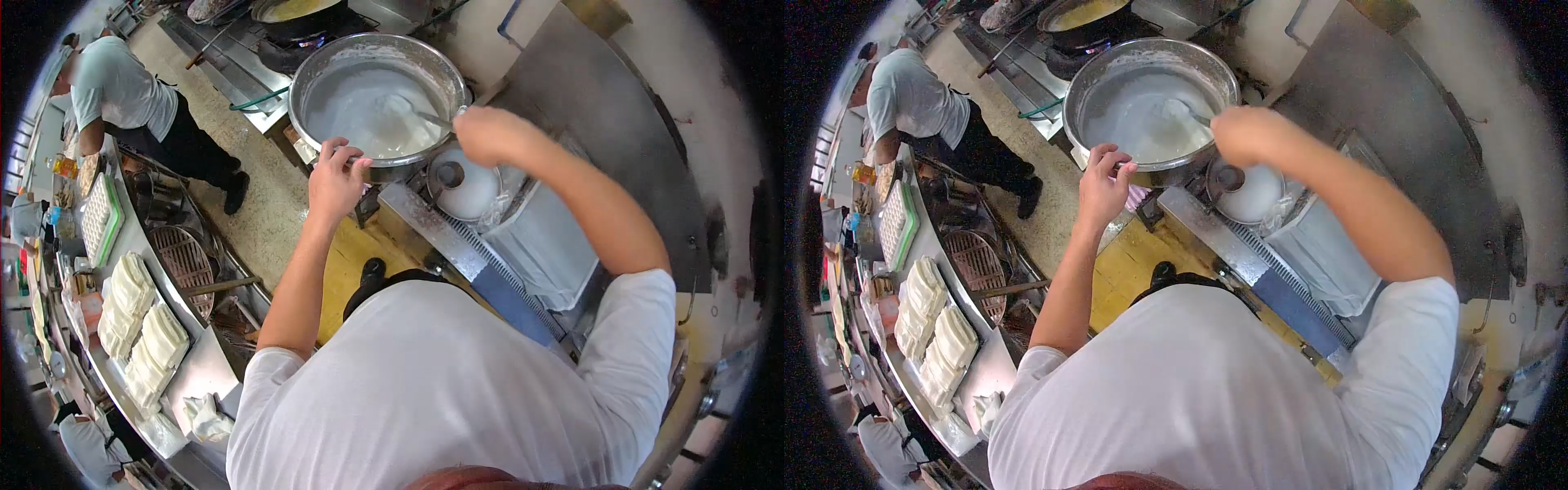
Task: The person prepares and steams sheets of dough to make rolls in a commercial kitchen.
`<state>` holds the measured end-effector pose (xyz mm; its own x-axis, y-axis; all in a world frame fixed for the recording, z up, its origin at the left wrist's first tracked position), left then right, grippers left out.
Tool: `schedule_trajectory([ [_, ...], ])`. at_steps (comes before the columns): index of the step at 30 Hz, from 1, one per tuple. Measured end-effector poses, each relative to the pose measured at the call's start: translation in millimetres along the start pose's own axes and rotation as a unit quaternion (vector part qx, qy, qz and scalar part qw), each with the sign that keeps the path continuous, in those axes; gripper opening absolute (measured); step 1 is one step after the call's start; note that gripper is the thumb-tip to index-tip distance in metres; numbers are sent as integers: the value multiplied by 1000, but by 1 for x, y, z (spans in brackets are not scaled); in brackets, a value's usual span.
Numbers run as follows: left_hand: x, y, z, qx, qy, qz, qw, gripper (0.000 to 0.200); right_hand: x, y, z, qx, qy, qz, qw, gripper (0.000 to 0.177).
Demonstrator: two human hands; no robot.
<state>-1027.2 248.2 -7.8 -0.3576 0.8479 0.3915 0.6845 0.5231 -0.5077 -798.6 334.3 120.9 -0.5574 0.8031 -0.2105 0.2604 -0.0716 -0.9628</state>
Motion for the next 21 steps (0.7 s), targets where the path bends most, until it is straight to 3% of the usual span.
schedule_trajectory([
  [2,-1,1,0,3,-4,2,1000,22,22,-11,-14,-66,-82,124,987,22],
  [4,-2,3,2,0,2,-3,1000,22,21,-31,-15,-43,-52,160,985,18],
  [6,-2,3,0,-4,7,-9,1000,22,20,-30,-24,226,116,200,946,17],
  [8,-4,0,-2,16,5,-9,1000,21,7,-29,-16,240,109,199,944,21],
  [11,-6,0,-1,16,3,-12,1000,20,-1,3,-9,429,175,173,869,27],
  [12,-6,0,-2,20,3,-17,1000,20,1,22,-12,429,169,172,871,27],
  [15,-5,1,-3,33,-8,-9,999,24,-2,52,-13,586,215,89,776,33],
  [18,-3,3,-3,38,-7,-4,999,24,-14,62,-13,643,214,46,734,34],
  [21,-1,4,1,55,12,-7,998,24,-33,69,-20,653,201,26,730,32],
])
Point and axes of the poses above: each hand's wrist, its own x-axis towards the middle knuckle, its own y-axis out of the palm, z = x × y, the point moved 3 cm from there along x, towards the middle knuckle, and after that the axes turned 13 degrees about -z, right-handed, at the moved point
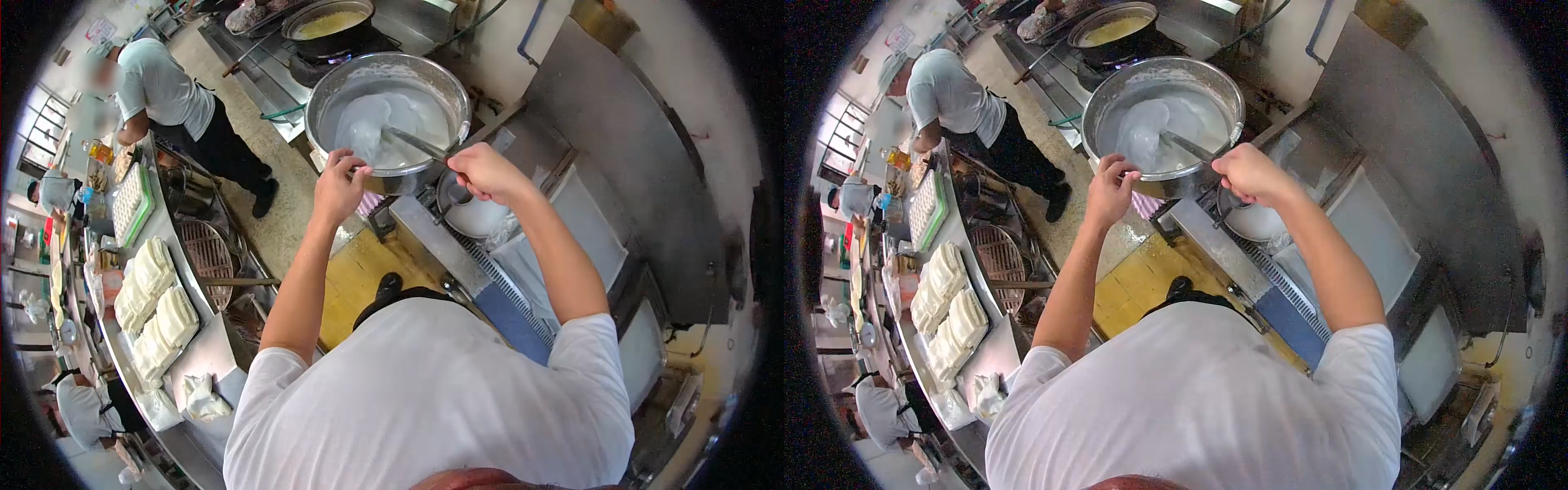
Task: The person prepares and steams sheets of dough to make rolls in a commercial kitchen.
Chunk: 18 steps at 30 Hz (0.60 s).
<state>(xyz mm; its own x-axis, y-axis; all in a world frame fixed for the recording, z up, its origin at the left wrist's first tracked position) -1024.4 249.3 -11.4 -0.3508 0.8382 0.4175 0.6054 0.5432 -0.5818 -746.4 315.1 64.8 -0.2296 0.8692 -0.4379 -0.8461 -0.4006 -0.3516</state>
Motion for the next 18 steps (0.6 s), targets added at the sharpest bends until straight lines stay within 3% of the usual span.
schedule_trajectory([
  [5,-4,-2,-9,17,-17,-1,1000,25,-31,-8,-26,54,-41,-20,998,31],
  [7,-2,-1,-6,37,0,-3,999,26,-40,-8,-35,27,-144,-80,986,27],
  [13,-8,-1,-53,166,47,0,985,29,-77,-5,-62,-34,-221,-164,961,27],
  [15,-15,11,-101,158,105,20,982,33,-87,-1,-72,-3,-263,-227,938,26],
  [16,-20,25,-116,101,157,30,982,36,-87,1,-81,2,-280,-224,933,37],
  [18,-27,49,-153,22,267,40,963,41,-99,3,-89,55,-247,-199,947,42],
])
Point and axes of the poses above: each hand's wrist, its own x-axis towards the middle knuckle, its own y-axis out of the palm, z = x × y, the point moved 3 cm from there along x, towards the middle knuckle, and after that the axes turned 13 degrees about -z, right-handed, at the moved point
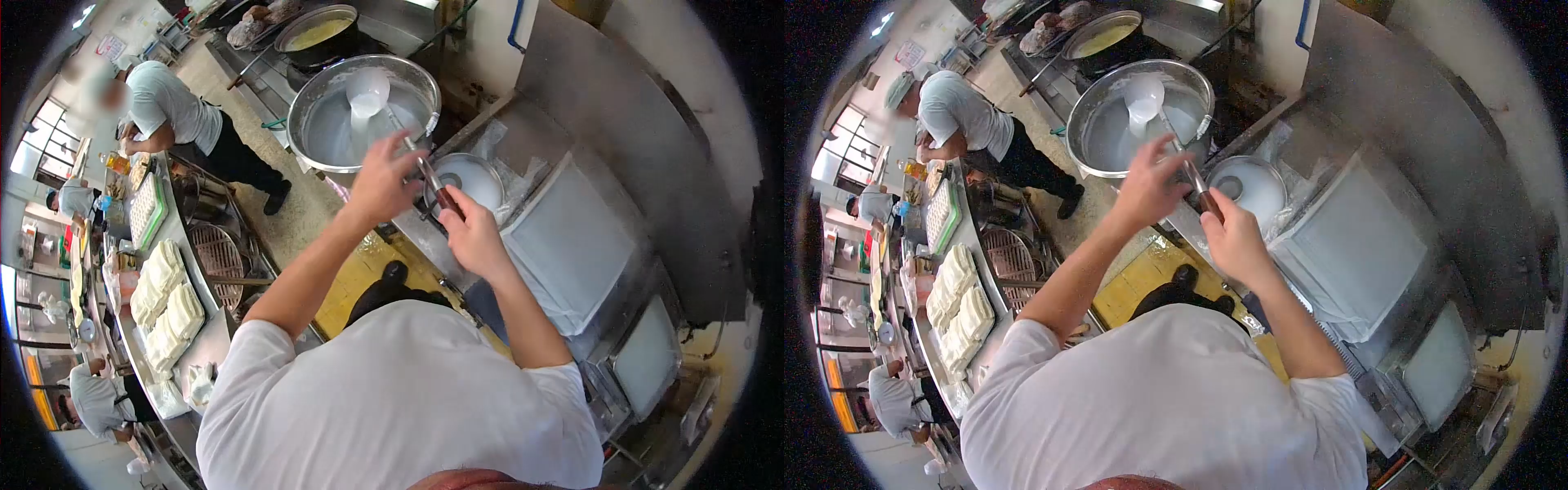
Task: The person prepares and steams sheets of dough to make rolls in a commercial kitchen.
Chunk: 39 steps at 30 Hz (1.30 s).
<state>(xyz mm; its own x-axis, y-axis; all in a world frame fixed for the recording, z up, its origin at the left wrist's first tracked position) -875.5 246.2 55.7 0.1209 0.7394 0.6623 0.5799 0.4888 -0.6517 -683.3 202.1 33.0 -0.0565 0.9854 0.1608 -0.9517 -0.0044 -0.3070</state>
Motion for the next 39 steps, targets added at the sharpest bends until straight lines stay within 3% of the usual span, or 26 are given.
schedule_trajectory([
  [1,9,7,-17,-17,62,-4,998,41,-6,-3,13,50,45,14,998,47],
  [2,13,19,-18,-22,63,-3,998,41,-12,-11,29,92,143,60,984,52],
  [4,24,41,-18,-178,137,38,974,34,-19,-24,47,158,143,40,976,55],
  [7,46,53,-12,-226,160,37,960,24,-10,-41,37,260,133,31,956,61],
  [9,55,49,-9,-267,130,19,955,19,-3,-41,12,378,183,29,907,62],
  [11,67,45,2,-314,59,1,948,19,5,-30,-32,351,225,1,909,62],
  [13,75,43,13,-325,28,6,945,20,9,-8,-98,199,310,-35,929,63],
  [16,87,40,32,-377,-170,61,909,22,14,27,-159,129,388,-36,912,57],
  [19,98,48,57,-413,-204,80,884,22,24,64,-192,74,427,-63,899,63],
  [21,107,58,77,-423,-198,69,881,22,35,85,-215,5,422,-80,903,58],
  [23,119,68,102,-508,-215,3,834,24,50,97,-234,-65,412,-95,904,55],
  [25,132,78,129,-521,-247,9,817,26,64,105,-245,-283,282,-56,915,43],
  [28,150,93,168,-582,-313,-45,749,28,70,123,-260,-339,263,-133,893,41],
  [31,160,107,206,-619,-330,-69,710,29,77,129,-265,-363,270,-80,888,36],
  [32,162,106,216,-602,-339,-63,720,30,67,126,-321,-365,271,-80,887,36],
  [33,163,106,225,-603,-340,-63,718,30,53,120,-376,-170,306,-212,912,30],
  [34,163,108,236,-615,-339,-74,708,30,47,133,-425,35,323,-332,886,25],
  [35,162,108,245,-626,-338,-85,698,29,57,103,-384,32,324,-332,886,25],
  [37,164,98,257,-631,-338,-86,693,29,71,103,-272,122,413,-321,843,20],
  [39,165,87,270,-636,-337,-89,688,29,89,81,-227,117,392,-335,849,17],
])
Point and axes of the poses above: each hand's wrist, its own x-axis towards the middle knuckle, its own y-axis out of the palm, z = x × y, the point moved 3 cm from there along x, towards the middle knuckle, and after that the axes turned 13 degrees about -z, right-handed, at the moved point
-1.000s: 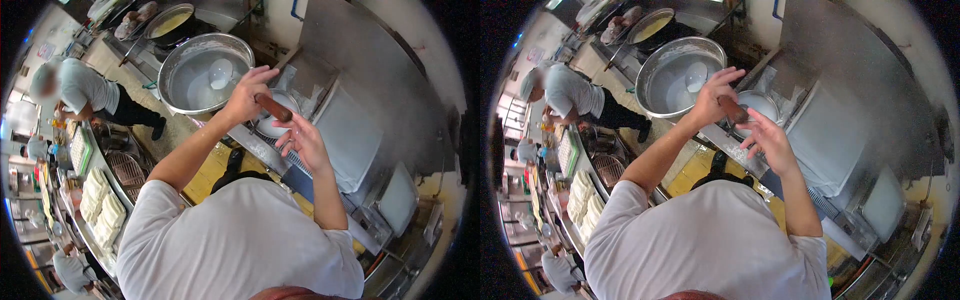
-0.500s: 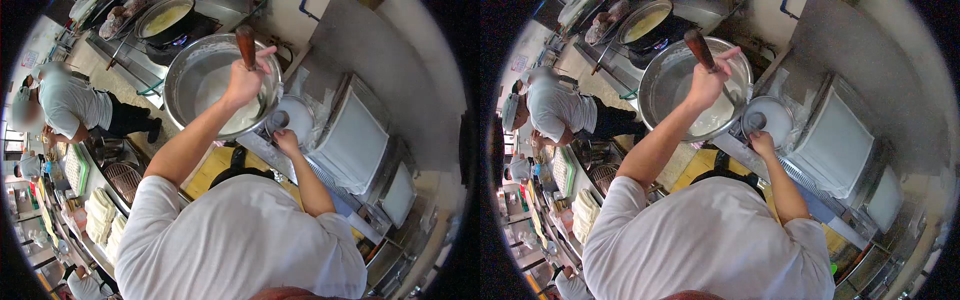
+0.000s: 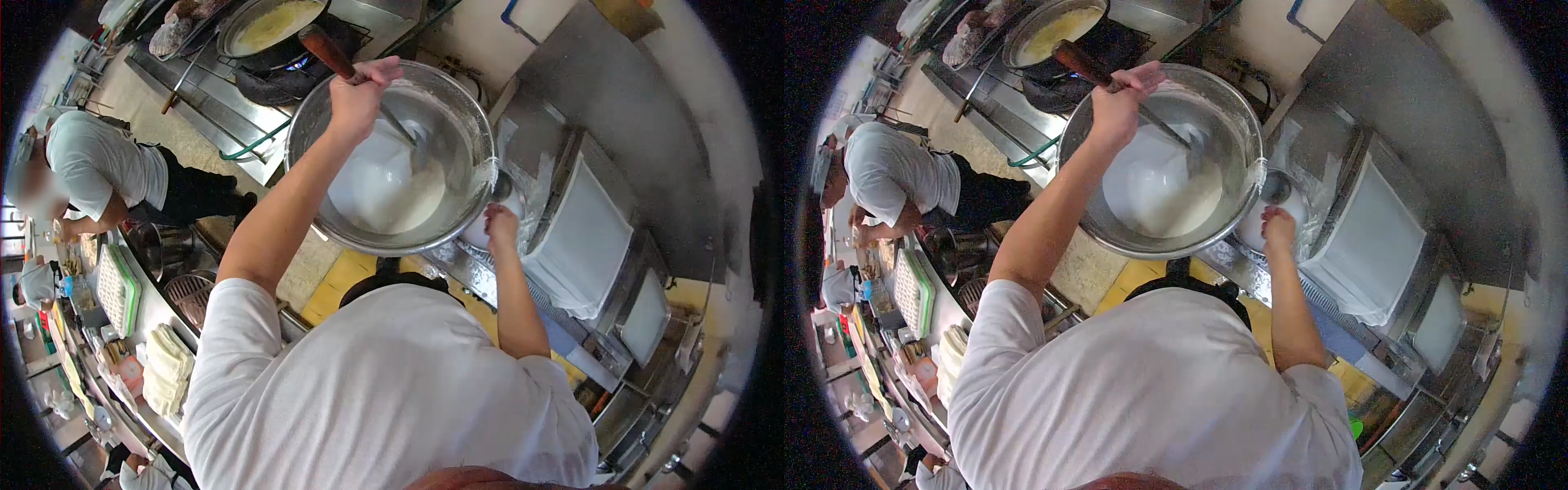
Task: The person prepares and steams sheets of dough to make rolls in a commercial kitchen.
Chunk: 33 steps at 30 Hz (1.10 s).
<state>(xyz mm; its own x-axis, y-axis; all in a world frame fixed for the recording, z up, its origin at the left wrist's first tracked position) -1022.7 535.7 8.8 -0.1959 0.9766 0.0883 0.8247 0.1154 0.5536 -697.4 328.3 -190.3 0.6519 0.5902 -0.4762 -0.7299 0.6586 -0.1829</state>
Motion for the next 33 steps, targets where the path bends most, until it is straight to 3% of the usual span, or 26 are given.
schedule_trajectory([
  [3,7,-22,-18,2,-11,-37,999,29,-12,-4,78,19,-78,-18,997,17],
  [5,5,-34,-30,13,10,-36,999,27,-38,2,143,67,-157,41,984,18],
  [8,-1,-54,-45,18,37,-36,999,26,-84,27,224,65,-198,83,974,20],
  [10,-6,-67,-54,52,31,-60,996,25,-110,53,257,-98,-283,153,942,19],
  [11,-13,-71,-59,75,46,-67,994,24,-112,68,262,-100,-285,154,941,19],
  [12,-19,-75,-64,73,46,-69,994,24,-116,87,268,-223,-373,161,886,19],
  [13,-26,-80,-69,90,55,-70,992,24,-121,106,268,-340,-450,164,809,19],
  [15,-41,-86,-81,125,69,-78,987,24,-135,147,258,-393,-540,161,727,19],
  [17,-56,-93,-87,122,78,-69,987,24,-110,186,227,-508,-551,182,636,20],
  [18,-62,-95,-90,120,88,-59,987,24,-109,200,219,-510,-552,183,634,20],
  [20,-77,-97,-99,158,102,-71,980,26,-108,226,199,-624,-554,206,511,20],
  [27,-115,-95,-112,98,161,-34,982,25,-65,273,126,-665,-546,206,466,23],
  [29,-120,-96,-111,106,159,-30,981,24,-57,278,114,-667,-522,198,494,23],
  [33,-126,-95,-114,122,163,-18,979,25,-71,271,99,-641,-550,206,495,26],
])
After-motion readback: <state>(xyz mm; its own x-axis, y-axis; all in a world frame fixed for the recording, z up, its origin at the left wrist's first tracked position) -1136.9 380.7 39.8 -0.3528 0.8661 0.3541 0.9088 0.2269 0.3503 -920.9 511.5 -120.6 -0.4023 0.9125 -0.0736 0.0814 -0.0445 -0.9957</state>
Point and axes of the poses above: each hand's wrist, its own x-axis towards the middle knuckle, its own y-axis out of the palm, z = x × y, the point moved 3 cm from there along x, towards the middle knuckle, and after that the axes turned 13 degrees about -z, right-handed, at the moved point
